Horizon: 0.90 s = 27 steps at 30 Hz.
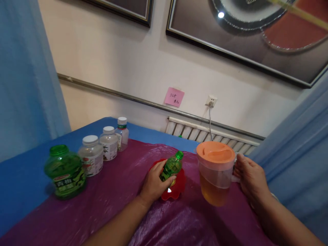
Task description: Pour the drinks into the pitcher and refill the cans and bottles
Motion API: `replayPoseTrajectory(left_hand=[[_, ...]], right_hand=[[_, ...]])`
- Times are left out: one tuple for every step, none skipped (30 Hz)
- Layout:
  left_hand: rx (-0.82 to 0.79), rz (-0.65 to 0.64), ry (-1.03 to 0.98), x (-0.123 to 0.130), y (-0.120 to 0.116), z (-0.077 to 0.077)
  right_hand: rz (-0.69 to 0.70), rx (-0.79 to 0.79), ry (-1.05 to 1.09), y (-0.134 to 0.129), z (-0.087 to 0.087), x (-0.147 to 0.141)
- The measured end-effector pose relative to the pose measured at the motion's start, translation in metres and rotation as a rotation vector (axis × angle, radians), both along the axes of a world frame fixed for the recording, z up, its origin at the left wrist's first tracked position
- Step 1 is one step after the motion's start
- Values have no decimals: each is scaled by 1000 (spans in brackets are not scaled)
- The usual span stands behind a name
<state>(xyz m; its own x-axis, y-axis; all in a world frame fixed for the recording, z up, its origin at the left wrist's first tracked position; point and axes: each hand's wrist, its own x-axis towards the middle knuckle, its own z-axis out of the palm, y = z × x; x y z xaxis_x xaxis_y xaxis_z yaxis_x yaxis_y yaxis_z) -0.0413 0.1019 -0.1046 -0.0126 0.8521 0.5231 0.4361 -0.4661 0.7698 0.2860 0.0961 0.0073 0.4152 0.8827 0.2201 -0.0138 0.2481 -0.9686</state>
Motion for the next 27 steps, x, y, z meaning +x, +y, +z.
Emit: replayPoseTrajectory(left_hand=[[4,-5,3,0,-1,0],[8,-9,8,0,-1,0],[11,-12,11,0,-2,0],[13,-12,13,0,-2,0],[13,-12,14,0,-3,0],[13,-12,14,0,-3,0],[13,-10,13,0,-3,-1],[13,-9,11,0,-3,-1],[14,-8,9,0,-3,-1],[15,-7,8,0,-3,-1],[14,-7,7,0,-3,-1],[12,-6,6,-1,-4,-1],[8,-8,6,-1,-4,0],[3,-9,5,-1,-4,0],[-2,-9,4,-1,-5,0],[-6,-11,2,-1,-5,1],[-9,-14,0,-1,-5,1],[-8,-18,-2,0,-6,0],[-6,-24,-3,0,-6,0],[-1,-30,-5,0,-6,0],[5,-38,-5,0,-7,0],[9,-44,-6,0,-7,0],[11,-47,-6,0,-7,0],[10,-48,-8,0,-8,1],[8,-46,-9,0,-8,1],[4,-44,-10,0,-9,2],[1,-41,-10,1,-9,2]], right_hand=[[-2,-14,-35,-1,6,-3],[-7,-21,-76,-2,12,-6],[-11,-24,-121,-3,18,-10],[-12,-24,-164,-4,24,-14],[-5,-25,-199,-6,29,-18],[8,-30,-226,-7,34,-21],[21,-35,-243,-8,39,-25],[27,-41,-255,-9,43,-28],[27,-48,-263,-9,47,-30],[18,-55,-273,-10,50,-32],[5,-62,-286,-9,52,-34],[-6,-69,-303,-9,54,-34],[-12,-74,-322,-8,56,-35],[-14,-72,-342,-8,58,-34],[-12,-66,-368,-7,59,-34],[-9,-57,-399,-6,61,-34],[-7,-47,-432,-6,62,-33],[-8,-40,-466,-6,64,-33],[-9,-34,-499,-6,65,-33],[-8,-30,-527,-6,67,-33],[-6,-28,-549,-6,68,-33],[-5,-27,-565,-6,69,-33],[-2,-30,-579,-6,69,-33],[2,-35,-591,-5,70,-33],[5,-42,-603,-4,70,-32],[7,-52,-615,-3,70,-31],[5,-61,-626,-2,70,-30]])
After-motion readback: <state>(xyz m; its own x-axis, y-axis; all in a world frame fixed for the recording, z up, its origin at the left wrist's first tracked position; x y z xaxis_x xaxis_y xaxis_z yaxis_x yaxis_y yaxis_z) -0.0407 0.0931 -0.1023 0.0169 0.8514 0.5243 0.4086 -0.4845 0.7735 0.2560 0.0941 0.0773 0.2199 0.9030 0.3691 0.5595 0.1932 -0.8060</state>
